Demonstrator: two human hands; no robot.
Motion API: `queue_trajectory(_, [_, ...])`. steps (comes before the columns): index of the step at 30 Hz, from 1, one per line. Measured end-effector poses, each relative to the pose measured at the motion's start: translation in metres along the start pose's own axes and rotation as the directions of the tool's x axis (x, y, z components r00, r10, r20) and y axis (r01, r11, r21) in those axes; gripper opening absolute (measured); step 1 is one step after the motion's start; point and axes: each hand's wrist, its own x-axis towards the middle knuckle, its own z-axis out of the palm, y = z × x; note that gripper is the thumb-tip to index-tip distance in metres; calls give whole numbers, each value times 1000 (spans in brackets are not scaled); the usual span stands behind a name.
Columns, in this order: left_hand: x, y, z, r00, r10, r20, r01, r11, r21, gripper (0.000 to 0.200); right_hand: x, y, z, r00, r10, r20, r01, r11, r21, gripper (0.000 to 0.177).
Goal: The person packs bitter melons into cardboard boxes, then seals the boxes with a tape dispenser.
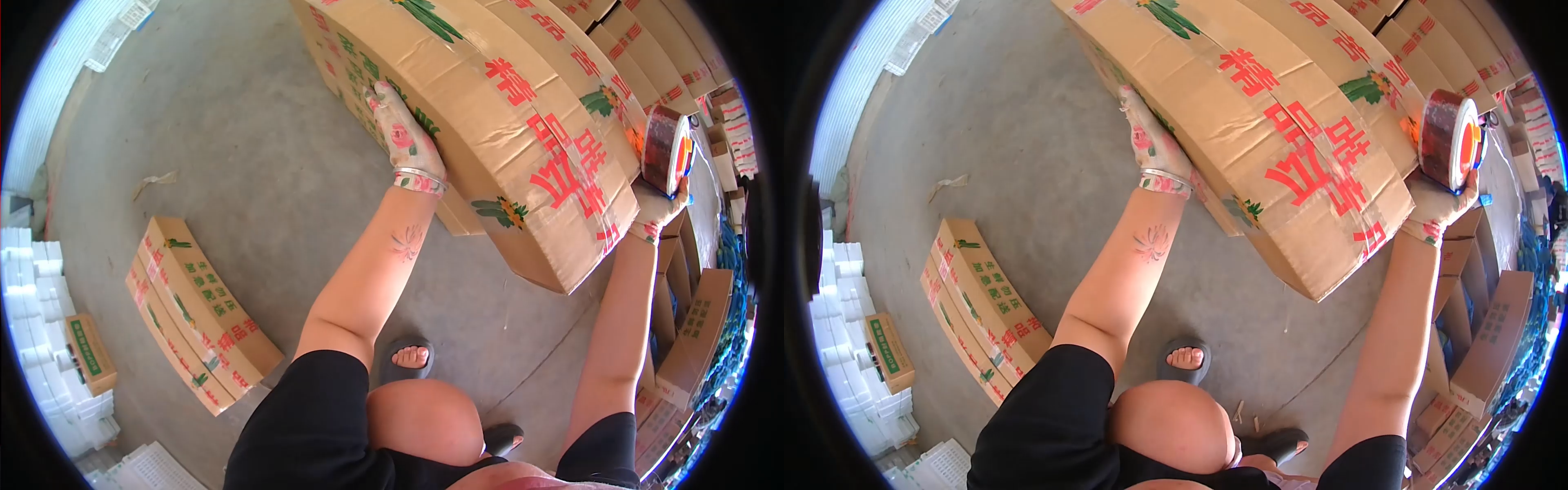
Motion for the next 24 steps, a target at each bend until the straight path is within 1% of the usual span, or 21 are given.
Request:
queue_trajectory(3, [-10,20,14,995,-45,-87,48,998,29,81,10,6,-9,1000,-6,13,6,1000,-8,67])
queue_trajectory(4, [-6,12,10,995,-47,-85,50,998,28,81,9,6,-7,1000,-9,12,9,1000,-9,67])
queue_trajectory(5, [2,-2,4,999,-7,-51,7,1000,-6,79,6,7,-5,1000,-17,-5,17,1000,12,66])
queue_trajectory(6, [3,3,6,999,37,-14,-38,998,-45,78,1,7,1,999,-30,-20,30,999,35,66])
queue_trajectory(7, [0,6,10,999,41,-3,-42,998,-52,78,-2,6,6,999,-41,-12,42,998,55,65])
queue_trajectory(9, [-11,14,15,993,-21,113,40,984,-172,83,-2,6,6,1000,-7,-5,7,993,119,65])
queue_trajectory(10, [-8,12,12,993,-14,118,34,985,-168,83,-10,7,14,1000,8,2,-9,989,151,65])
queue_trajectory(11, [-2,10,10,997,15,82,-7,995,-102,78,-19,5,23,1000,30,7,-31,988,149,66])
queue_trajectory(12, [4,9,9,998,47,49,-46,998,-36,74,-12,6,16,997,36,68,-48,982,183,66])
queue_trajectory(13, [8,5,9,997,52,58,-50,998,-36,74,-8,6,13,998,39,57,-49,981,188,65])
queue_trajectory(14, [8,4,9,995,61,79,-54,995,-87,74,-4,6,9,998,41,43,-49,981,190,64])
queue_trajectory(15, [9,2,8,993,69,97,-55,989,-137,75,5,9,-1,998,15,63,-26,985,168,63])
queue_trajectory(16, [21,-8,2,993,63,101,-49,990,-133,75,12,10,-7,995,45,84,-60,981,187,62])
queue_trajectory(17, [42,-25,-8,982,141,124,-139,990,-28,77,9,11,-4,996,42,76,-55,983,177,62])
queue_trajectory(18, [42,-25,-8,975,167,148,-172,985,27,78,-2,8,5,997,38,64,-48,985,165,62])
queue_trajectory(19, [43,-24,-7,966,192,171,-208,975,79,80,-15,3,13,993,54,109,-67,990,120,62])
queue_trajectory(20, [26,-2,7,985,92,145,-86,995,-50,82,-16,3,14,994,12,110,-17,999,46,61])
queue_trajectory(21, [15,11,15,992,-19,126,42,983,-179,84,-3,7,5,984,-10,179,-4,997,73,58])
queue_trajectory(22, [18,9,13,989,-2,149,24,989,-145,84,4,10,-5,997,-2,80,9,996,-83,53])
queue_trajectory(23, [21,5,8,985,15,172,4,994,-111,83,3,5,-12,997,27,75,-25,999,-19,56])
queue_trajectory(24, [19,4,1,984,-24,177,41,994,-97,83,-1,0,-15,996,50,75,-54,997,50,59])
